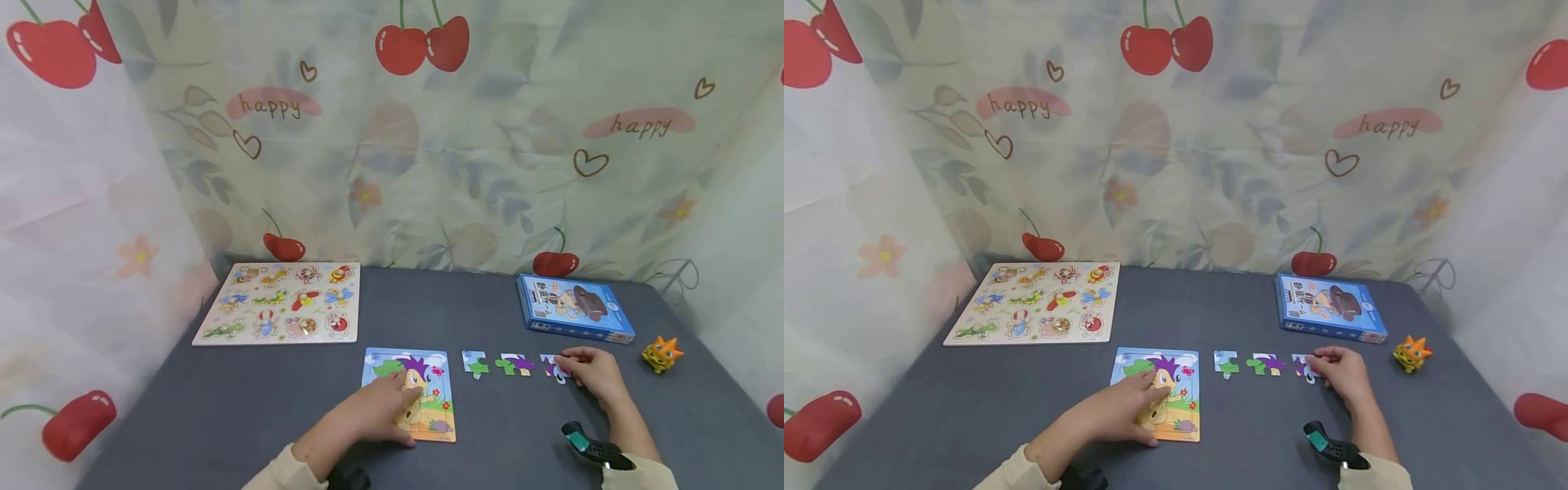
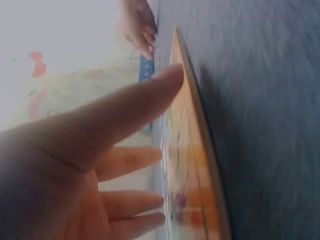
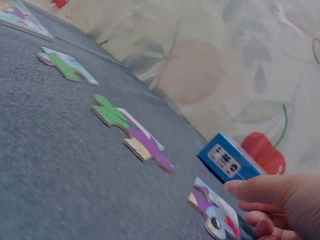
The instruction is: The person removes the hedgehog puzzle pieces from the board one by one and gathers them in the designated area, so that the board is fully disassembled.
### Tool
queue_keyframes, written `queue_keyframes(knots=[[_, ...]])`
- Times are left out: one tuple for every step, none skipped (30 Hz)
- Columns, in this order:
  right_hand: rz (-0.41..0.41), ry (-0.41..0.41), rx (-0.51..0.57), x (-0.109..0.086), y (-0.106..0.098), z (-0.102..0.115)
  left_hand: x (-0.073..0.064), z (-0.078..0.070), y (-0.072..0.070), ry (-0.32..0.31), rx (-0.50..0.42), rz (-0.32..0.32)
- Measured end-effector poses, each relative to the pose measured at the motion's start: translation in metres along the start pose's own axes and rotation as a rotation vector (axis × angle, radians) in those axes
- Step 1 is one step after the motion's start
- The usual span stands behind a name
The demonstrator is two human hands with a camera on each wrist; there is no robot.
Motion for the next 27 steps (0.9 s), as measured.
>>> queue_keyframes(knots=[[-0.009,-0.001,-0.006,-0.001,0.000,0.002,-0.002,0.002,-0.001,0.007,-0.004,-0.002],[-0.019,-0.005,-0.018,-0.002,-0.001,0.005,-0.003,0.004,-0.003,0.013,-0.006,-0.004],[-0.026,-0.011,-0.026,-0.003,-0.001,0.008,-0.005,0.007,-0.005,0.015,-0.010,-0.007],[-0.030,-0.022,-0.031,-0.005,-0.001,0.013,-0.006,0.010,-0.007,0.014,-0.015,-0.014],[-0.031,-0.033,-0.037,-0.007,0.001,0.018,-0.008,0.013,-0.009,0.009,-0.022,-0.024],[-0.024,-0.047,-0.036,-0.009,0.003,0.023,-0.009,0.018,-0.011,-0.001,-0.034,-0.032],[-0.020,-0.064,-0.036,-0.011,0.006,0.029,-0.011,0.022,-0.013,-0.006,-0.050,-0.038],[-0.007,-0.086,-0.038,-0.013,0.010,0.036,-0.013,0.028,-0.014,-0.020,-0.070,-0.043],[0.012,-0.101,-0.038,-0.015,0.016,0.042,-0.015,0.033,-0.015,-0.034,-0.089,-0.051],[0.028,-0.122,-0.037,-0.016,0.022,0.049,-0.016,0.038,-0.015,-0.045,-0.105,-0.059],[0.042,-0.144,-0.036,-0.017,0.028,0.056,-0.018,0.043,-0.015,-0.055,-0.125,-0.064],[0.055,-0.167,-0.038,-0.018,0.035,0.062,-0.020,0.048,-0.015,-0.064,-0.146,-0.067],[0.069,-0.184,-0.039,-0.019,0.042,0.068,-0.021,0.053,-0.015,-0.071,-0.164,-0.071],[0.091,-0.200,-0.034,-0.021,0.049,0.074,-0.022,0.057,-0.014,-0.080,-0.178,-0.076],[0.115,-0.220,-0.031,-0.022,0.057,0.080,-0.022,0.060,-0.014,-0.081,-0.183,-0.079],[0.137,-0.246,-0.026,-0.025,0.065,0.086,-0.023,0.063,-0.013,-0.081,-0.192,-0.079],[0.161,-0.261,-0.020,-0.027,0.073,0.092,-0.023,0.066,-0.012,-0.084,-0.203,-0.077],[0.183,-0.272,-0.014,-0.029,0.081,0.097,-0.024,0.069,-0.012,-0.086,-0.211,-0.076],[0.206,-0.286,-0.008,-0.032,0.088,0.102,-0.024,0.071,-0.011,-0.088,-0.218,-0.075],[0.225,-0.302,-0.005,-0.036,0.096,0.108,-0.024,0.072,-0.010,-0.090,-0.221,-0.071],[0.242,-0.319,-0.005,-0.039,0.103,0.113,-0.025,0.074,-0.009,-0.093,-0.224,-0.070],[0.246,-0.325,-0.004,-0.041,0.109,0.117,-0.025,0.075,-0.009,-0.096,-0.231,-0.069],[0.248,-0.330,-0.005,-0.044,0.115,0.122,-0.025,0.076,-0.009,-0.100,-0.235,-0.070],[0.251,-0.339,-0.004,-0.047,0.120,0.126,-0.025,0.077,-0.009,-0.102,-0.237,-0.072],[0.255,-0.353,-0.004,-0.050,0.126,0.131,-0.025,0.077,-0.009,-0.104,-0.241,-0.072],[0.265,-0.362,-0.005,-0.053,0.133,0.135,-0.025,0.077,-0.008,-0.107,-0.241,-0.073],[0.279,-0.373,-0.005,-0.057,0.140,0.139,-0.026,0.077,-0.009,-0.109,-0.242,-0.075]])
Point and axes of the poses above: each hand's wrist, its own x-axis towards the middle knuckle, its own y-axis out of the palm, z = x × y, the point moved 10 cm from there along x, towards the middle knuckle, and after that the axes turned 12 degrees about y, right-handed, at the moved point
